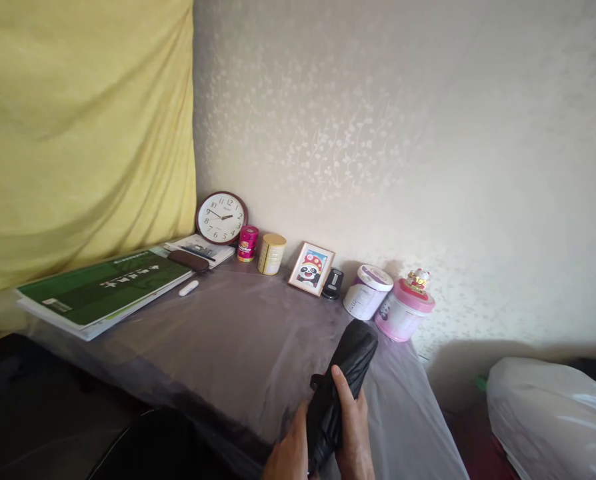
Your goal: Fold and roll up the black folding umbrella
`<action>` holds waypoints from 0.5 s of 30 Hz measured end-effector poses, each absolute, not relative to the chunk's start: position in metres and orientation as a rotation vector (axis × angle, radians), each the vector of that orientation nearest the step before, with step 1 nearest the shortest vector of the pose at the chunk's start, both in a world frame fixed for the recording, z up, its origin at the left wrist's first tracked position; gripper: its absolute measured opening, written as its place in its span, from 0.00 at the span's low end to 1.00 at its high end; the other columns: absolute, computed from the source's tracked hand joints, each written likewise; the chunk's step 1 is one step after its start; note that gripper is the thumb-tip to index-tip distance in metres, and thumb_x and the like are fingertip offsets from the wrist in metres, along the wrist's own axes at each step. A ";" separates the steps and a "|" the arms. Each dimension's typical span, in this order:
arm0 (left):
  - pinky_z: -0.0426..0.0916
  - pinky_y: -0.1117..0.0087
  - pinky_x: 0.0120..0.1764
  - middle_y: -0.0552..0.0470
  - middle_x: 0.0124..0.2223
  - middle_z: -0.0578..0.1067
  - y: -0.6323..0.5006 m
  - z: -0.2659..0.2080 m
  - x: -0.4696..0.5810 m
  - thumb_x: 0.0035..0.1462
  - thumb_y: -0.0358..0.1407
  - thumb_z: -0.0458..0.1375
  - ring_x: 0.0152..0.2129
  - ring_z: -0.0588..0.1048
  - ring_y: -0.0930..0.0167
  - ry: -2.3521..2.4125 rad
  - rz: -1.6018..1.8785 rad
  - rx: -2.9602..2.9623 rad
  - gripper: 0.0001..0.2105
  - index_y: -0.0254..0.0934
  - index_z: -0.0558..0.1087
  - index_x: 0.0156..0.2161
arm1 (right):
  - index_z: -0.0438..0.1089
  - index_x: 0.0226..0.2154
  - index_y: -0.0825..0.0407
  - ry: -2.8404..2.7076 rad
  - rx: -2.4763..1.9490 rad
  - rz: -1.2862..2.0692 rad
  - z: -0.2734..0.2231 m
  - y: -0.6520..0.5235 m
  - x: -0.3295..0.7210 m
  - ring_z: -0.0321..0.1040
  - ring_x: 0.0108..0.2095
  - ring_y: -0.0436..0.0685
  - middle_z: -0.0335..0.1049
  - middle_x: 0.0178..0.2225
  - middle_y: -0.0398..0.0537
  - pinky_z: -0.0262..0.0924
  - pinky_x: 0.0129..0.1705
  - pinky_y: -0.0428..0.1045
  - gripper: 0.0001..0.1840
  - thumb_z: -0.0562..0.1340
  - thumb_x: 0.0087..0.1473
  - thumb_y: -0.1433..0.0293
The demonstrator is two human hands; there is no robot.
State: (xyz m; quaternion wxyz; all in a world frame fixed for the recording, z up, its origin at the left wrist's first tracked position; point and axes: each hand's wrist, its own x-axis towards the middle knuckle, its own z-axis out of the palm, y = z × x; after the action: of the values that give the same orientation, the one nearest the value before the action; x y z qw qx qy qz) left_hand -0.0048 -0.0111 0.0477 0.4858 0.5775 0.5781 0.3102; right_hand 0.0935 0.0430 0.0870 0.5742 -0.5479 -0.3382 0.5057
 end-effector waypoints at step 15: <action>0.62 0.69 0.46 0.44 0.55 0.63 -0.008 0.054 -0.006 0.38 0.25 0.54 0.44 0.70 0.68 0.985 0.911 1.409 0.42 0.39 0.44 0.61 | 0.69 0.31 0.56 -0.677 -1.250 1.312 0.092 0.040 0.096 0.67 0.22 0.54 0.70 0.22 0.44 0.62 0.24 0.47 0.26 0.65 0.38 0.50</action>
State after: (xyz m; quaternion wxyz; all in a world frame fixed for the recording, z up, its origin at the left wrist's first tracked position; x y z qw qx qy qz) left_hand -0.0063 -0.0078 0.0537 0.5629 0.5986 0.4184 0.3869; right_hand 0.0957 0.0399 0.0920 0.5676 -0.5321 -0.2882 0.5582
